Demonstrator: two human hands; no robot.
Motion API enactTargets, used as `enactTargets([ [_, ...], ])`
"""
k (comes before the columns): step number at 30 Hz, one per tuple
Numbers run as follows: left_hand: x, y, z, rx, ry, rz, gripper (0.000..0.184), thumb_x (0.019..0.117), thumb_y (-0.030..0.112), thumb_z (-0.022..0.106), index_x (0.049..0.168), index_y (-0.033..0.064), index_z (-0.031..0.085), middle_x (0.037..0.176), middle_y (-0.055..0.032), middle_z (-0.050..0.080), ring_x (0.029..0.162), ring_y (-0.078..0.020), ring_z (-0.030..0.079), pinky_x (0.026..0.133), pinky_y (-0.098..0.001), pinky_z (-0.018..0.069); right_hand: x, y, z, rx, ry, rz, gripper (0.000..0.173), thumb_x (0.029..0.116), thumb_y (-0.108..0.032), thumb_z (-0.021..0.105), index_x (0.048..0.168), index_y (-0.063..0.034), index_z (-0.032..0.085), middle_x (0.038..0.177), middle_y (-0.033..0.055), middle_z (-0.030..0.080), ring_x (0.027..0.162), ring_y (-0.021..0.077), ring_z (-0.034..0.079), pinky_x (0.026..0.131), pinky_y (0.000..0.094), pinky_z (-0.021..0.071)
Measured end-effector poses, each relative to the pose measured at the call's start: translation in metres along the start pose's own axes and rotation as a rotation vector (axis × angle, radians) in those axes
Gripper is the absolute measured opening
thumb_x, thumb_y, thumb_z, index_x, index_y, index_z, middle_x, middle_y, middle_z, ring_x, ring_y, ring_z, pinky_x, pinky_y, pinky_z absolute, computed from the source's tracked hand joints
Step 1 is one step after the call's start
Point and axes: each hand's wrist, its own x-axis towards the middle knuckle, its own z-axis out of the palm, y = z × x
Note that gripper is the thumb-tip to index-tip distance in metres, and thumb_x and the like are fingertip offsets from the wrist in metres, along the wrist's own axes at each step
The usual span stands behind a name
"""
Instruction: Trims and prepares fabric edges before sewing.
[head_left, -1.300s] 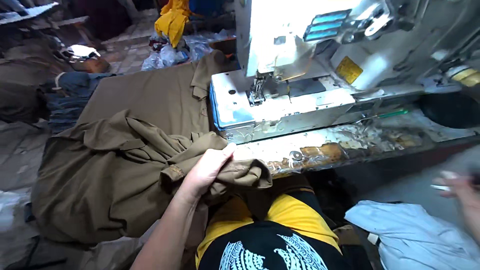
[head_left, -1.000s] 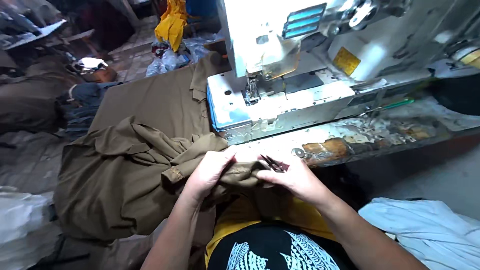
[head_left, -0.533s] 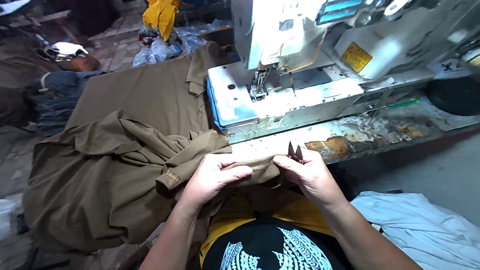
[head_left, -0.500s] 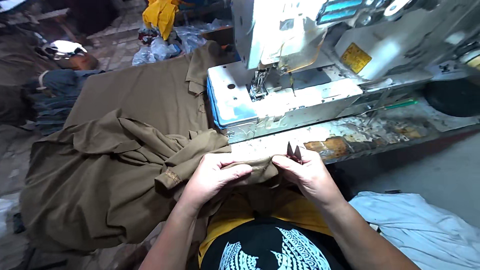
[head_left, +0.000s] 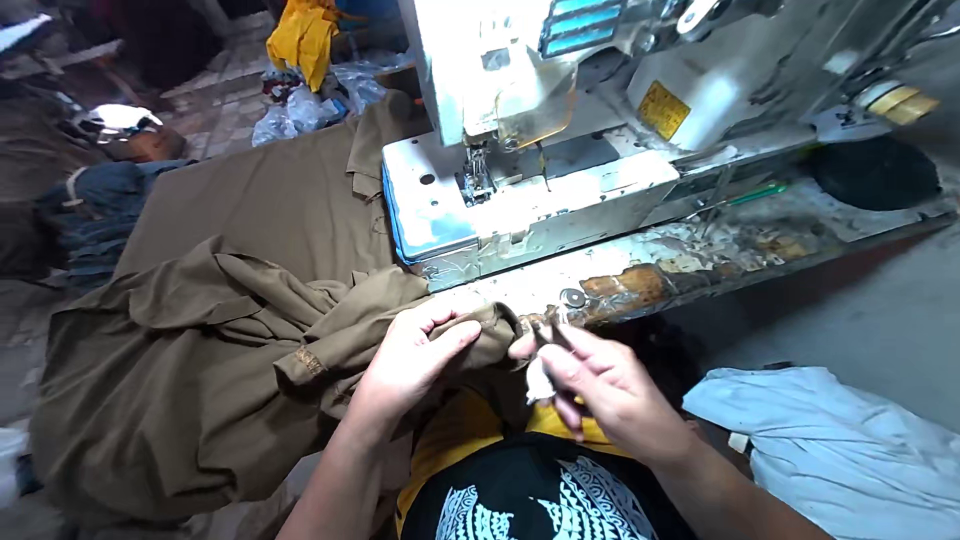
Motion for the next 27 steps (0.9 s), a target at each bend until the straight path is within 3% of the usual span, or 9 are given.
enactTargets([
  [4, 0.001, 0.002, 0.002, -0.032, -0.012, 0.02, 0.01, 0.0944, 0.011, 0.065, 0.088, 0.012, 0.073, 0.084, 0.0063, 0.07, 0.078, -0.0001, 0.065, 0.073, -0.0176, 0.0546, 0.004, 0.005, 0.01, 0.02, -0.121, 0.178, 0.026, 0.1097, -0.019, 0.043, 0.12, -0.0075, 0.065, 0.076, -0.0097, 0.062, 0.05, -0.0054, 0.049, 0.043, 0.0117, 0.0425],
  [12, -0.001, 0.002, -0.002, -0.044, -0.032, 0.037, 0.01, 0.0946, 0.011, 0.066, 0.091, 0.0109, 0.075, 0.09, 0.004, 0.072, 0.085, -0.0025, 0.068, 0.079, -0.0202, 0.0567, 0.01, 0.011, 0.015, -0.01, -0.055, 0.15, 0.026, 0.1089, -0.019, 0.045, 0.118, -0.0063, 0.066, 0.076, -0.0098, 0.062, 0.05, -0.0053, 0.05, 0.042, 0.0109, 0.0425],
  [27, -0.006, 0.004, -0.001, -0.025, -0.031, 0.09, 0.009, 0.0945, 0.011, 0.066, 0.09, 0.0101, 0.074, 0.087, 0.0047, 0.07, 0.083, -0.0011, 0.066, 0.077, -0.0186, 0.0558, 0.006, 0.007, 0.02, -0.043, -0.03, 0.121, 0.025, 0.1086, -0.018, 0.045, 0.116, -0.0069, 0.067, 0.076, -0.0096, 0.062, 0.049, -0.0049, 0.05, 0.042, 0.0114, 0.0427],
])
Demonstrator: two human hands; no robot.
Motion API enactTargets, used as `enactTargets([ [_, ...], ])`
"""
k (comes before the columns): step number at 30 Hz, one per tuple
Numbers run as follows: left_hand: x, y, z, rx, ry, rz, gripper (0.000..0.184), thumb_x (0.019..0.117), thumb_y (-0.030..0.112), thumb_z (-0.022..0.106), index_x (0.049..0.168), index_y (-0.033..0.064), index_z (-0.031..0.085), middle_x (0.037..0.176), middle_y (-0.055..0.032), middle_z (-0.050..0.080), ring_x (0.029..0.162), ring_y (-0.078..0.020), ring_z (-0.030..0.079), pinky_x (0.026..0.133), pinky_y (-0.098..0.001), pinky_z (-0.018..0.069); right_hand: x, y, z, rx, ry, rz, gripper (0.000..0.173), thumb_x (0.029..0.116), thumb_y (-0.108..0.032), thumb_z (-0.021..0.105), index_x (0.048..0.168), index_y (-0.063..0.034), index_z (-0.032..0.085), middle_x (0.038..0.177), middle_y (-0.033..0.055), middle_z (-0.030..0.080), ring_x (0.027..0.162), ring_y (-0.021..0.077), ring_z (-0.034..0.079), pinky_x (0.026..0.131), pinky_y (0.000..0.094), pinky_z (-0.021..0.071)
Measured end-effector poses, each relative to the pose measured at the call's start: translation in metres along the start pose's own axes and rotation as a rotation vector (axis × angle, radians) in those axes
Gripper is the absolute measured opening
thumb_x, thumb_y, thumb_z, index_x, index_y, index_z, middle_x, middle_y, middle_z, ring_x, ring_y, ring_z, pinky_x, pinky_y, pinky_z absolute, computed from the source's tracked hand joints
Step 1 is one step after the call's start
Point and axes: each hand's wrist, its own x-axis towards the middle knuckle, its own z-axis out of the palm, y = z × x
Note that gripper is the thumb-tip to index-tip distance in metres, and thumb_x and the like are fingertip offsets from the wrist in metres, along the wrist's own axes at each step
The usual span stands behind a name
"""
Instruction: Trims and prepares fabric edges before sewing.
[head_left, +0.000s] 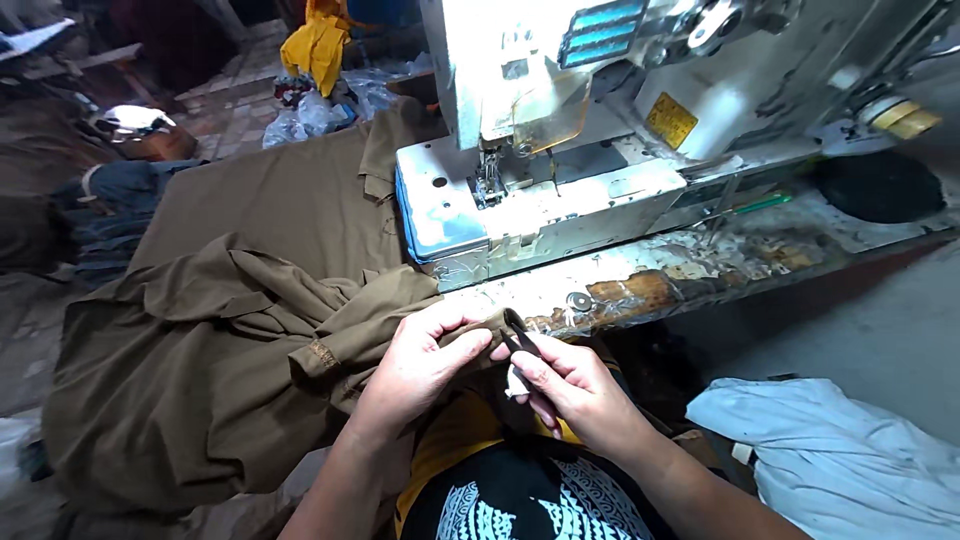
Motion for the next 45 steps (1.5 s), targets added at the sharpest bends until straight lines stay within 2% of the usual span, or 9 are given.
enactTargets([
  [5, 0.001, 0.001, 0.002, 0.037, -0.033, 0.032, 0.01, 0.0946, 0.01, 0.065, 0.091, 0.0095, 0.074, 0.087, 0.007, 0.07, 0.083, 0.0013, 0.066, 0.077, -0.0162, 0.0546, 0.0, 0.004, -0.002, -0.044, 0.005, -0.086, 0.037, 0.1109, -0.026, 0.04, 0.106, -0.0065, 0.071, 0.075, -0.0119, 0.06, 0.059, -0.0087, 0.048, 0.052, 0.0086, 0.0391],
  [7, 0.001, 0.002, 0.004, 0.046, -0.077, 0.052, 0.011, 0.0952, 0.01, 0.064, 0.093, 0.008, 0.074, 0.088, 0.0065, 0.07, 0.085, 0.0011, 0.066, 0.079, -0.0164, 0.0553, 0.0, 0.0, -0.003, 0.046, 0.017, 0.003, 0.042, 0.1114, -0.036, 0.038, 0.095, -0.0123, 0.068, 0.07, -0.015, 0.054, 0.055, -0.0101, 0.043, 0.049, 0.0079, 0.0346],
  [10, 0.001, 0.002, 0.005, 0.088, -0.127, 0.061, 0.012, 0.0953, 0.009, 0.063, 0.091, 0.0068, 0.075, 0.087, 0.0057, 0.07, 0.084, 0.0017, 0.065, 0.077, -0.0157, 0.0537, 0.003, -0.002, -0.007, 0.364, -0.032, 0.134, 0.036, 0.1084, -0.03, 0.048, 0.095, -0.0103, 0.075, 0.069, -0.012, 0.061, 0.051, -0.0093, 0.044, 0.045, 0.008, 0.0342],
  [14, 0.001, 0.001, 0.006, 0.136, -0.072, -0.035, 0.009, 0.0932, 0.016, 0.069, 0.09, 0.0099, 0.075, 0.082, 0.0087, 0.069, 0.077, 0.0049, 0.063, 0.072, -0.0134, 0.0518, 0.003, -0.002, -0.013, 0.527, -0.002, 0.068, 0.039, 0.1056, -0.035, 0.056, 0.082, -0.0099, 0.073, 0.06, -0.0105, 0.058, 0.045, -0.0094, 0.043, 0.041, 0.008, 0.0325],
  [16, 0.002, 0.001, 0.004, 0.076, -0.031, -0.08, 0.008, 0.0914, 0.017, 0.071, 0.086, 0.0119, 0.074, 0.078, 0.0085, 0.069, 0.073, 0.0033, 0.064, 0.069, -0.0153, 0.0527, 0.0, -0.002, -0.018, 0.461, 0.007, 0.023, 0.037, 0.1047, -0.039, 0.056, 0.087, -0.0109, 0.074, 0.063, -0.0115, 0.058, 0.048, -0.0091, 0.043, 0.042, 0.0081, 0.0328],
  [20, 0.003, 0.003, 0.001, -0.028, -0.028, -0.075, 0.014, 0.0952, 0.012, 0.064, 0.086, 0.0113, 0.075, 0.076, 0.0067, 0.069, 0.072, 0.0014, 0.063, 0.068, -0.0166, 0.0524, -0.01, 0.001, -0.018, 0.008, -0.029, -0.044, 0.04, 0.1084, -0.041, 0.046, 0.134, -0.0119, 0.055, 0.087, -0.0101, 0.054, 0.058, -0.0062, 0.041, 0.047, 0.0105, 0.0344],
  [24, 0.003, 0.006, 0.003, -0.031, -0.04, -0.055, 0.014, 0.0953, 0.011, 0.064, 0.087, 0.0111, 0.075, 0.078, 0.0066, 0.07, 0.073, 0.0013, 0.064, 0.07, -0.0166, 0.0535, -0.014, 0.0, -0.011, -0.187, 0.047, -0.201, 0.029, 0.108, -0.018, 0.048, 0.116, -0.0026, 0.07, 0.081, -0.0064, 0.065, 0.057, -0.0075, 0.054, 0.049, 0.0086, 0.0461],
  [41, 0.001, 0.01, 0.005, -0.012, -0.067, -0.04, 0.016, 0.0965, 0.01, 0.062, 0.089, 0.0094, 0.075, 0.08, 0.007, 0.072, 0.076, 0.0016, 0.066, 0.072, -0.0164, 0.0549, -0.012, 0.002, -0.005, -0.24, 0.082, -0.168, 0.027, 0.1071, -0.019, 0.049, 0.109, -0.0036, 0.071, 0.078, -0.0075, 0.063, 0.057, -0.0088, 0.052, 0.05, 0.0071, 0.0438],
  [45, 0.0, 0.009, 0.006, 0.046, -0.105, -0.01, 0.017, 0.0979, 0.013, 0.061, 0.088, 0.0101, 0.074, 0.079, 0.0088, 0.069, 0.074, 0.0042, 0.063, 0.069, -0.0137, 0.0517, -0.015, 0.005, -0.009, -0.128, 0.018, -0.464, 0.026, 0.1067, -0.017, 0.05, 0.101, 0.0006, 0.069, 0.081, 0.0003, 0.067, 0.065, -0.0049, 0.058, 0.059, 0.0101, 0.0493],
])
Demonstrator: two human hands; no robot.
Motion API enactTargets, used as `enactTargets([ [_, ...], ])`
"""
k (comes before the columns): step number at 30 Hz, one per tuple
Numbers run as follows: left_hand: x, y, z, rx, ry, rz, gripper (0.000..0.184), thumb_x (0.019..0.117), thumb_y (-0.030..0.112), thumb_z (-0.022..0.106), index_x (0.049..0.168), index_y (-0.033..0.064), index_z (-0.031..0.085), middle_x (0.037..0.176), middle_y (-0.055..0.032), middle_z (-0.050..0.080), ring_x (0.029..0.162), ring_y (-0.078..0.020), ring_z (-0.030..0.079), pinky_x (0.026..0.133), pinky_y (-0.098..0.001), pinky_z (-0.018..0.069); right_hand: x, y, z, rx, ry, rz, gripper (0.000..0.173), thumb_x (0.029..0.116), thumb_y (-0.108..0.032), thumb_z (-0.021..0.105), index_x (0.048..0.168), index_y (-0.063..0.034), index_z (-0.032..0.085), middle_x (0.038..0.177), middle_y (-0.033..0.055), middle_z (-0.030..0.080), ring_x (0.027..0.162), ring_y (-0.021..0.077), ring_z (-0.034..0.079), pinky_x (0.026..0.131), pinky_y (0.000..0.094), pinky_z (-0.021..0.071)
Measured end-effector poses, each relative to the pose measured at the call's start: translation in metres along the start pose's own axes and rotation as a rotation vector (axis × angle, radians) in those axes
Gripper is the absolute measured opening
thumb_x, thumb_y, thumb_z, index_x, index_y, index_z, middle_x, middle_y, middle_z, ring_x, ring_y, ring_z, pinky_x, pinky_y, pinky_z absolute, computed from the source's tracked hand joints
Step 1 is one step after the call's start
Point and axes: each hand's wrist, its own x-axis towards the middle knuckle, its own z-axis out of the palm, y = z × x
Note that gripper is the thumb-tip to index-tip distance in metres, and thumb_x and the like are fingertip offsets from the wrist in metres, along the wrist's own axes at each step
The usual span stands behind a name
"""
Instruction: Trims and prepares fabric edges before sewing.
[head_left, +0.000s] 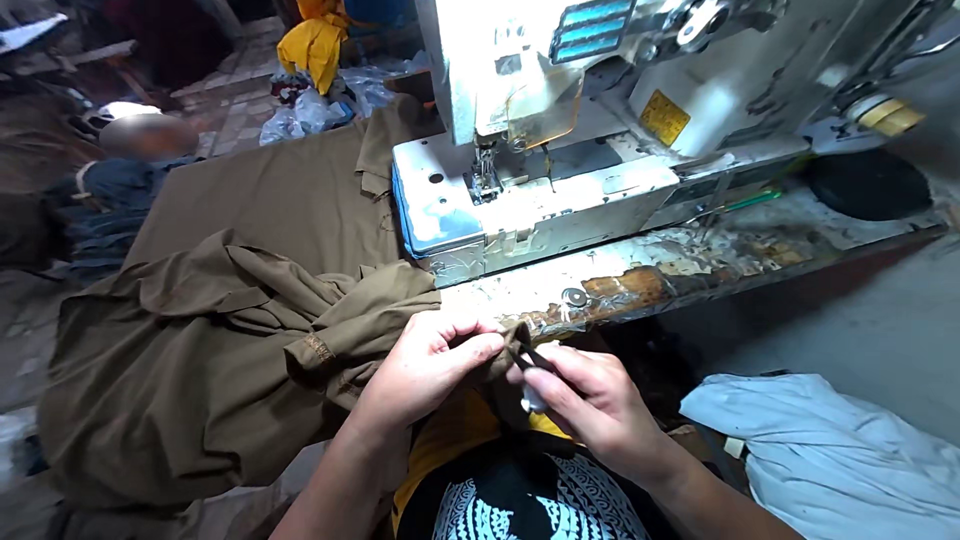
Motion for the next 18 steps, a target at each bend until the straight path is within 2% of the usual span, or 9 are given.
enactTargets([
  [2, 0.003, -0.003, 0.001, 0.104, 0.038, 0.01, 0.018, 0.0982, 0.014, 0.061, 0.084, 0.0112, 0.072, 0.075, 0.0098, 0.065, 0.071, 0.0058, 0.06, 0.066, -0.0124, 0.0491, -0.001, -0.01, -0.009, 0.101, -0.081, -0.242, 0.028, 0.1093, -0.027, 0.049, 0.097, -0.0065, 0.063, 0.081, 0.0014, 0.065, 0.072, 0.0005, 0.062, 0.066, 0.0142, 0.0514],
  [4, 0.004, -0.009, 0.003, 0.149, 0.058, -0.017, 0.019, 0.0973, 0.016, 0.063, 0.081, 0.0121, 0.071, 0.072, 0.0101, 0.063, 0.069, 0.0059, 0.058, 0.064, -0.0132, 0.0467, 0.0, -0.016, -0.015, 0.05, -0.067, -0.309, 0.023, 0.1074, -0.028, 0.053, 0.097, -0.0095, 0.062, 0.081, 0.0011, 0.064, 0.075, 0.0037, 0.062, 0.068, 0.0164, 0.0506],
  [6, 0.004, -0.007, 0.005, 0.107, 0.056, -0.039, 0.016, 0.0963, 0.016, 0.065, 0.084, 0.0114, 0.074, 0.074, 0.0095, 0.067, 0.07, 0.0055, 0.061, 0.065, -0.0134, 0.0499, 0.004, -0.004, -0.013, -0.167, 0.081, -0.236, 0.021, 0.1023, -0.025, 0.063, 0.101, -0.0043, 0.064, 0.085, 0.0029, 0.066, 0.076, -0.0011, 0.061, 0.068, 0.012, 0.0505],
  [7, 0.004, -0.005, 0.007, 0.088, 0.063, -0.055, 0.014, 0.0952, 0.016, 0.067, 0.085, 0.0114, 0.075, 0.074, 0.0092, 0.068, 0.07, 0.0052, 0.062, 0.065, -0.0135, 0.0511, 0.006, 0.004, -0.009, -0.271, 0.162, -0.182, 0.023, 0.0964, -0.022, 0.07, 0.104, 0.0006, 0.068, 0.087, 0.0044, 0.069, 0.074, -0.0039, 0.058, 0.067, 0.0093, 0.0482],
  [9, 0.005, -0.001, 0.011, 0.078, 0.099, -0.085, 0.011, 0.0922, 0.016, 0.07, 0.083, 0.0121, 0.074, 0.072, 0.0087, 0.068, 0.067, 0.0041, 0.062, 0.063, -0.014, 0.0505, 0.009, 0.014, -0.003, -0.442, 0.236, -0.118, 0.027, 0.0911, -0.021, 0.074, 0.104, 0.0033, 0.072, 0.089, 0.0067, 0.071, 0.072, -0.005, 0.055, 0.067, 0.0072, 0.0457],
  [11, 0.005, 0.002, 0.015, 0.101, 0.118, -0.077, 0.012, 0.0926, 0.015, 0.071, 0.081, 0.012, 0.073, 0.07, 0.0086, 0.066, 0.064, 0.0043, 0.06, 0.061, -0.0132, 0.0487, 0.009, 0.017, 0.002, -0.542, 0.263, -0.125, 0.024, 0.0905, -0.019, 0.074, 0.101, 0.003, 0.073, 0.088, 0.009, 0.071, 0.069, -0.0018, 0.055, 0.065, 0.0086, 0.0451],
  [15, 0.007, 0.004, 0.02, 0.223, 0.113, 0.003, 0.021, 0.0967, 0.02, 0.067, 0.078, 0.0134, 0.073, 0.067, 0.0112, 0.063, 0.062, 0.0078, 0.056, 0.058, -0.011, 0.0443, 0.01, 0.016, 0.005, -0.686, 0.297, -0.156, 0.013, 0.0901, -0.009, 0.066, 0.092, 0.0008, 0.074, 0.083, 0.0097, 0.073, 0.074, 0.0043, 0.066, 0.07, 0.0117, 0.0504],
  [18, 0.007, 0.004, 0.022, 0.242, 0.085, -0.018, 0.024, 0.0971, 0.021, 0.066, 0.075, 0.0148, 0.072, 0.064, 0.0117, 0.062, 0.059, 0.0076, 0.054, 0.054, -0.0122, 0.0423, 0.009, 0.016, 0.0, -0.614, 0.287, -0.101, 0.011, 0.0863, -0.007, 0.065, 0.085, -0.0005, 0.073, 0.074, 0.0058, 0.068, 0.068, -0.0001, 0.059, 0.064, 0.0094, 0.0456],
])
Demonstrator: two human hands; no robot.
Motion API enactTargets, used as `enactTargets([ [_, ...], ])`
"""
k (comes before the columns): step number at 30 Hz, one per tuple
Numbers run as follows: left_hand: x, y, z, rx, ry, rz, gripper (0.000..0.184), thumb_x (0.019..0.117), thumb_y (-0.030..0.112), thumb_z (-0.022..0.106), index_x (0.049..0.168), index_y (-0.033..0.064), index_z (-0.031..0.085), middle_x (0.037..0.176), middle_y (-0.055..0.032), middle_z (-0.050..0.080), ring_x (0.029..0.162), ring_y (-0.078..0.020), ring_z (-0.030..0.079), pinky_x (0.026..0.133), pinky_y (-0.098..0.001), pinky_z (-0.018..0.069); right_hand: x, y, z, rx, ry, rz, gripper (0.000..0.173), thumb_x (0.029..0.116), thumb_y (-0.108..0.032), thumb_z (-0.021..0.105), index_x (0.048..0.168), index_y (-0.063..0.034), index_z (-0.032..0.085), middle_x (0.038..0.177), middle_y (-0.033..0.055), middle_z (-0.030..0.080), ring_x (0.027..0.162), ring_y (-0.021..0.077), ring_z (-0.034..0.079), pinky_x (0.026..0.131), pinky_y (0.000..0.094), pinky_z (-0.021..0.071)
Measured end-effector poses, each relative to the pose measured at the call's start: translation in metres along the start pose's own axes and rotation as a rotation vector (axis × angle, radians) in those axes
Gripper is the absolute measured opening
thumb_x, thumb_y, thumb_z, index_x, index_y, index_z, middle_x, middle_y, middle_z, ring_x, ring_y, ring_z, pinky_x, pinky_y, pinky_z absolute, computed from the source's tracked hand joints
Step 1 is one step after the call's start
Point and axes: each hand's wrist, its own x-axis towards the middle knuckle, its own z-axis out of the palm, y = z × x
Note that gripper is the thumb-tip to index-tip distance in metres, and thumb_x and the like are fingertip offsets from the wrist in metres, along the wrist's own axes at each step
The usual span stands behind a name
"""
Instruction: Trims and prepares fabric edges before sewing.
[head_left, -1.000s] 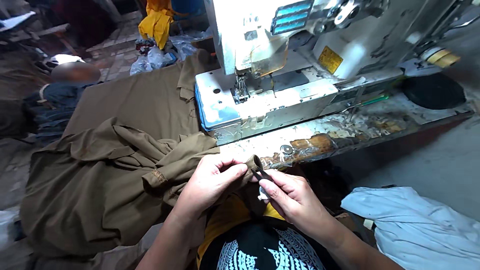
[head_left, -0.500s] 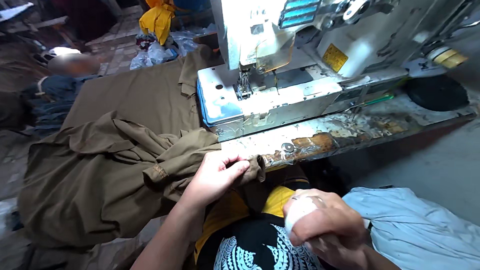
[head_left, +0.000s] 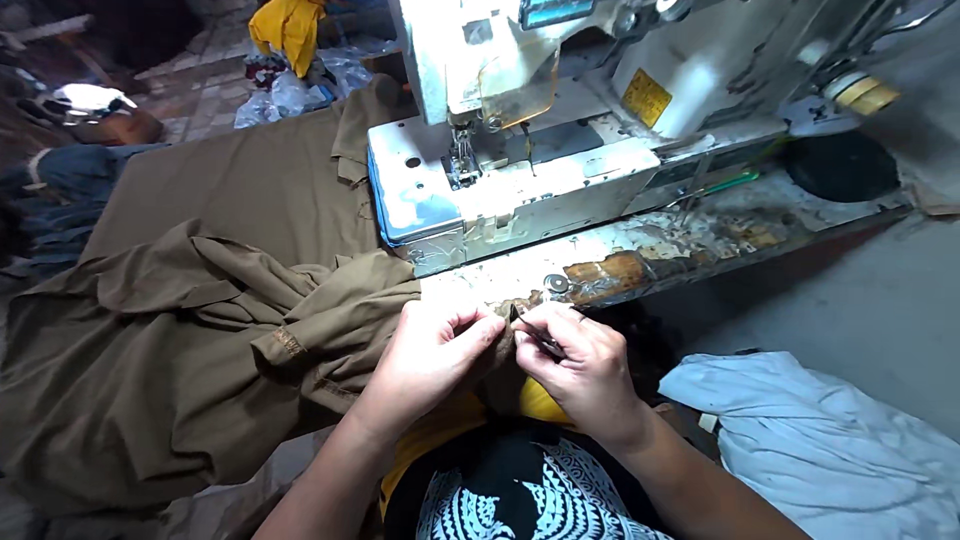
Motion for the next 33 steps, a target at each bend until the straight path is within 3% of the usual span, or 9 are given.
enactTargets([
  [3, 0.0, -0.001, 0.001, 0.003, -0.007, -0.018, 0.023, 0.0965, 0.022, 0.066, 0.075, 0.0158, 0.071, 0.063, 0.0116, 0.06, 0.057, 0.0064, 0.053, 0.052, -0.0131, 0.0407, -0.003, 0.002, -0.007, 0.134, -0.049, 0.119, 0.012, 0.0873, -0.01, 0.064, 0.082, -0.0013, 0.071, 0.072, 0.0005, 0.063, 0.066, -0.0068, 0.052, 0.06, 0.0067, 0.0403],
  [6, 0.001, -0.001, 0.004, 0.017, -0.004, -0.014, 0.023, 0.0964, 0.022, 0.066, 0.075, 0.0155, 0.072, 0.062, 0.0114, 0.06, 0.056, 0.0063, 0.053, 0.051, -0.0132, 0.041, -0.005, 0.001, -0.009, 0.074, -0.08, 0.092, 0.023, 0.0942, -0.023, 0.068, 0.088, -0.0012, 0.073, 0.077, 0.0029, 0.068, 0.068, -0.0044, 0.056, 0.062, 0.0086, 0.044],
  [10, 0.003, -0.001, 0.009, 0.091, -0.002, 0.022, 0.027, 0.0965, 0.024, 0.065, 0.071, 0.0168, 0.067, 0.058, 0.0121, 0.055, 0.053, 0.0059, 0.049, 0.049, -0.0144, 0.0377, -0.003, -0.002, -0.002, -0.045, -0.029, 0.043, 0.012, 0.0863, -0.01, 0.065, 0.082, -0.0018, 0.072, 0.071, 0.0051, 0.067, 0.064, 0.0009, 0.058, 0.06, 0.0111, 0.0445],
  [14, 0.0, -0.005, 0.006, 0.064, -0.01, -0.002, 0.026, 0.096, 0.024, 0.063, 0.07, 0.0178, 0.066, 0.058, 0.0122, 0.053, 0.053, 0.0051, 0.048, 0.049, -0.0148, 0.0363, -0.006, 0.002, -0.01, 0.367, -0.081, 0.155, 0.01, 0.0872, -0.006, 0.061, 0.082, -0.0017, 0.068, 0.075, -0.0019, 0.065, 0.07, -0.008, 0.055, 0.062, 0.0069, 0.0429],
  [18, 0.001, -0.016, 0.003, -0.014, -0.004, -0.009, 0.028, 0.096, 0.019, 0.063, 0.068, 0.0159, 0.063, 0.059, 0.0099, 0.052, 0.054, 0.0033, 0.049, 0.05, -0.0154, 0.0367, -0.007, 0.005, -0.018, 0.616, -0.124, 0.05, 0.009, 0.0962, -0.013, 0.061, 0.093, -0.0072, 0.067, 0.089, -0.0021, 0.071, 0.086, -0.0031, 0.065, 0.076, 0.0115, 0.0519],
  [21, 0.004, -0.021, -0.001, -0.092, -0.04, -0.023, 0.028, 0.0967, 0.017, 0.063, 0.069, 0.0144, 0.062, 0.061, 0.0085, 0.054, 0.057, 0.0025, 0.051, 0.053, -0.0154, 0.0398, -0.002, 0.009, -0.016, 0.541, -0.133, 0.025, 0.011, 0.1007, -0.016, 0.059, 0.099, -0.0089, 0.067, 0.095, -0.0033, 0.068, 0.092, -0.0041, 0.062, 0.081, 0.0109, 0.0502],
  [26, 0.004, -0.016, -0.003, -0.093, -0.025, -0.044, 0.029, 0.0965, 0.02, 0.064, 0.068, 0.0144, 0.063, 0.059, 0.0095, 0.054, 0.056, 0.0035, 0.051, 0.052, -0.0154, 0.0397, -0.002, 0.007, -0.013, 0.193, -0.125, 0.079, 0.038, 0.0924, -0.036, 0.071, 0.102, 0.0005, 0.069, 0.09, 0.002, 0.067, 0.069, -0.0083, 0.048, 0.061, 0.0066, 0.0388],
  [29, 0.005, -0.013, 0.003, -0.087, -0.054, -0.012, 0.031, 0.0986, 0.02, 0.061, 0.069, 0.0122, 0.063, 0.059, 0.0106, 0.052, 0.055, 0.0055, 0.049, 0.051, -0.0146, 0.0385, -0.001, 0.0, -0.002, 0.036, -0.102, 0.007, 0.022, 0.0892, -0.022, 0.07, 0.094, 0.0, 0.071, 0.084, 0.0062, 0.068, 0.069, -0.0023, 0.056, 0.063, 0.0082, 0.0452],
  [33, 0.009, -0.013, 0.002, -0.031, -0.061, 0.068, 0.035, 0.0976, 0.02, 0.059, 0.065, 0.0098, 0.058, 0.056, 0.0076, 0.046, 0.052, 0.0022, 0.044, 0.049, -0.0183, 0.0327, 0.003, 0.005, -0.001, 0.074, -0.085, -0.015, 0.01, 0.0873, -0.012, 0.063, 0.082, -0.0046, 0.067, 0.074, 0.0013, 0.062, 0.069, -0.0039, 0.056, 0.064, 0.0063, 0.0448],
])
